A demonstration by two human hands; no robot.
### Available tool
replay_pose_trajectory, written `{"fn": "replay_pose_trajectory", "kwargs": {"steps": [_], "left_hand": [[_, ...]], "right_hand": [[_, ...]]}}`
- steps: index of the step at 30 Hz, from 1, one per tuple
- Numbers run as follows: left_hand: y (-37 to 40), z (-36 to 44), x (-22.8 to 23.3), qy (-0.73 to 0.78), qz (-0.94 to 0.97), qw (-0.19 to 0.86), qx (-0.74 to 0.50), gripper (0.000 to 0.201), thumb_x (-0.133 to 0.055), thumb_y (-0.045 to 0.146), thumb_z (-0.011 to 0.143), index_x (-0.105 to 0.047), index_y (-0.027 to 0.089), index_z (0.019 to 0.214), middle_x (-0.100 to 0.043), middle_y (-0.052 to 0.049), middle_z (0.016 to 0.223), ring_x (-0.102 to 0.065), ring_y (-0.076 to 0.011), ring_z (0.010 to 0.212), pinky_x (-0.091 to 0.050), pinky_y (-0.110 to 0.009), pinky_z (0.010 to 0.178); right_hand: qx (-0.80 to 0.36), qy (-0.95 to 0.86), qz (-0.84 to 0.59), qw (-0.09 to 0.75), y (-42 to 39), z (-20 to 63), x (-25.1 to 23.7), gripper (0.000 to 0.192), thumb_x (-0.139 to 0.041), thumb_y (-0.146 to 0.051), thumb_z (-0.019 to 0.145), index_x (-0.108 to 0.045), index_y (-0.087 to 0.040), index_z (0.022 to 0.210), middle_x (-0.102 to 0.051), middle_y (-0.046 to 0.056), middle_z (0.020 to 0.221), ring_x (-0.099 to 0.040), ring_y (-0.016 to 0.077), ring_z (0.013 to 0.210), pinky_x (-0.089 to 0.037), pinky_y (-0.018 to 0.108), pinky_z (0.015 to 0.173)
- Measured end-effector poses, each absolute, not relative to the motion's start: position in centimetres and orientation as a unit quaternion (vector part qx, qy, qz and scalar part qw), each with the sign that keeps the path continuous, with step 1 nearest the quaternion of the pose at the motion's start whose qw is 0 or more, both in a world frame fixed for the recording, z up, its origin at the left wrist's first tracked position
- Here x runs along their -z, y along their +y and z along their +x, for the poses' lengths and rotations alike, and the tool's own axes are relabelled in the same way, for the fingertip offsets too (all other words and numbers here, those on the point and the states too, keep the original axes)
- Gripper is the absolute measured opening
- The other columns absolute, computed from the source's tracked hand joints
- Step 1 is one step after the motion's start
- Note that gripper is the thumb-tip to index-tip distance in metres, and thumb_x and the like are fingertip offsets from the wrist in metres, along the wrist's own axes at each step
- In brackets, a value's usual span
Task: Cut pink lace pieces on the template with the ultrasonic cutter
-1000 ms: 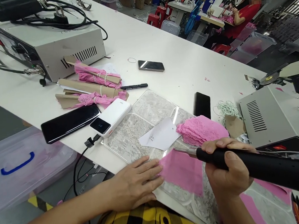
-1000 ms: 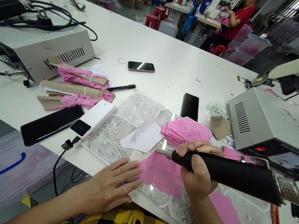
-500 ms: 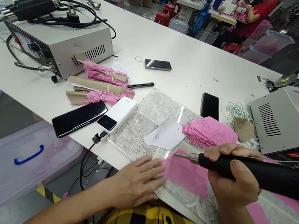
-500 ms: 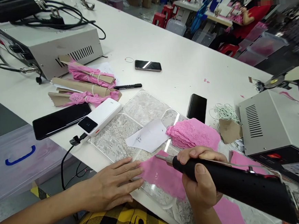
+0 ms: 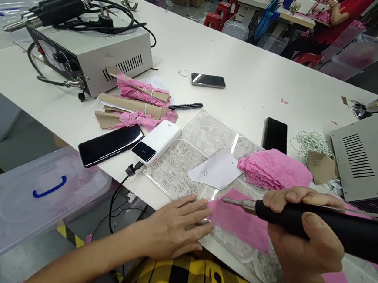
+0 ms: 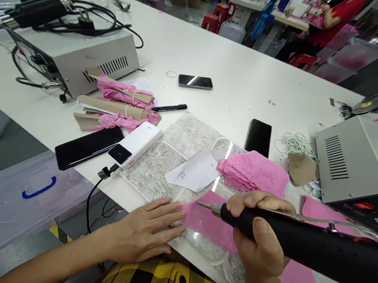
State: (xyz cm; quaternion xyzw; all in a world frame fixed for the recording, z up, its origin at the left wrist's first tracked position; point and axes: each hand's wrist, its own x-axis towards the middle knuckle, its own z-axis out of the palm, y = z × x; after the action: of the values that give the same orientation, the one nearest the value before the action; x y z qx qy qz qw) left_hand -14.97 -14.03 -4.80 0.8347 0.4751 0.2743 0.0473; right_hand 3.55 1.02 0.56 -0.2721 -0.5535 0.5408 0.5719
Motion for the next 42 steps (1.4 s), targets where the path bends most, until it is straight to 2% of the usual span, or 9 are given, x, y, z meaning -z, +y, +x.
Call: {"fn": "replay_pose_trajectory", "kwargs": {"steps": [13,23,33,37,42], "left_hand": [[-14.4,-15.1,4.9,0.478,0.837,0.05,-0.263,0.036,-0.051,0.037,0.097,-0.059,0.015,0.123,-0.057,-0.01,0.136,-0.044,-0.0225,0.135,-0.03,-0.039,0.118],[-14.4,-15.2,4.4,0.477,0.836,0.05,-0.267,0.033,-0.05,0.038,0.097,-0.061,0.014,0.118,-0.062,-0.01,0.13,-0.045,-0.0226,0.133,-0.03,-0.038,0.117],[-14.7,-15.3,4.5,0.47,0.833,0.043,-0.287,0.032,-0.05,0.037,0.097,-0.062,0.015,0.116,-0.063,-0.009,0.129,-0.046,-0.022,0.133,-0.031,-0.038,0.118],[-15.1,-15.5,4.4,0.469,0.822,0.031,-0.321,0.028,-0.05,0.033,0.097,-0.062,0.013,0.114,-0.067,-0.01,0.122,-0.053,-0.021,0.126,-0.038,-0.036,0.114],[-14.6,-16.0,4.0,0.479,0.804,0.012,-0.352,0.023,-0.053,0.02,0.094,-0.059,0.011,0.115,-0.071,-0.012,0.106,-0.062,-0.0213,0.111,-0.052,-0.035,0.099]], "right_hand": [[-0.553,-0.556,-0.269,0.559,0.1,3.2,-0.9,0.013,-0.064,-0.026,0.069,-0.054,-0.02,0.076,-0.052,-0.003,0.072,-0.053,0.0112,0.05,-0.048,0.033,0.05],[-0.582,-0.572,-0.243,0.525,-1.0,2.4,-0.5,0.014,-0.066,-0.026,0.074,-0.054,-0.02,0.081,-0.052,-0.003,0.076,-0.055,0.0111,0.054,-0.05,0.034,0.054],[-0.572,-0.562,-0.264,0.537,-1.1,2.6,-0.6,0.014,-0.064,-0.026,0.071,-0.054,-0.02,0.078,-0.053,-0.003,0.074,-0.054,0.0118,0.053,-0.051,0.036,0.053],[-0.553,-0.527,-0.296,0.574,-0.5,3.6,-0.9,0.012,-0.059,-0.024,0.062,-0.054,-0.02,0.072,-0.05,-0.003,0.07,-0.05,0.0111,0.049,-0.048,0.033,0.048],[-0.506,-0.479,-0.358,0.622,1.1,6.4,-1.2,0.016,-0.047,-0.02,0.051,-0.053,-0.02,0.067,-0.048,-0.003,0.067,-0.047,0.0109,0.047,-0.043,0.031,0.045]]}}
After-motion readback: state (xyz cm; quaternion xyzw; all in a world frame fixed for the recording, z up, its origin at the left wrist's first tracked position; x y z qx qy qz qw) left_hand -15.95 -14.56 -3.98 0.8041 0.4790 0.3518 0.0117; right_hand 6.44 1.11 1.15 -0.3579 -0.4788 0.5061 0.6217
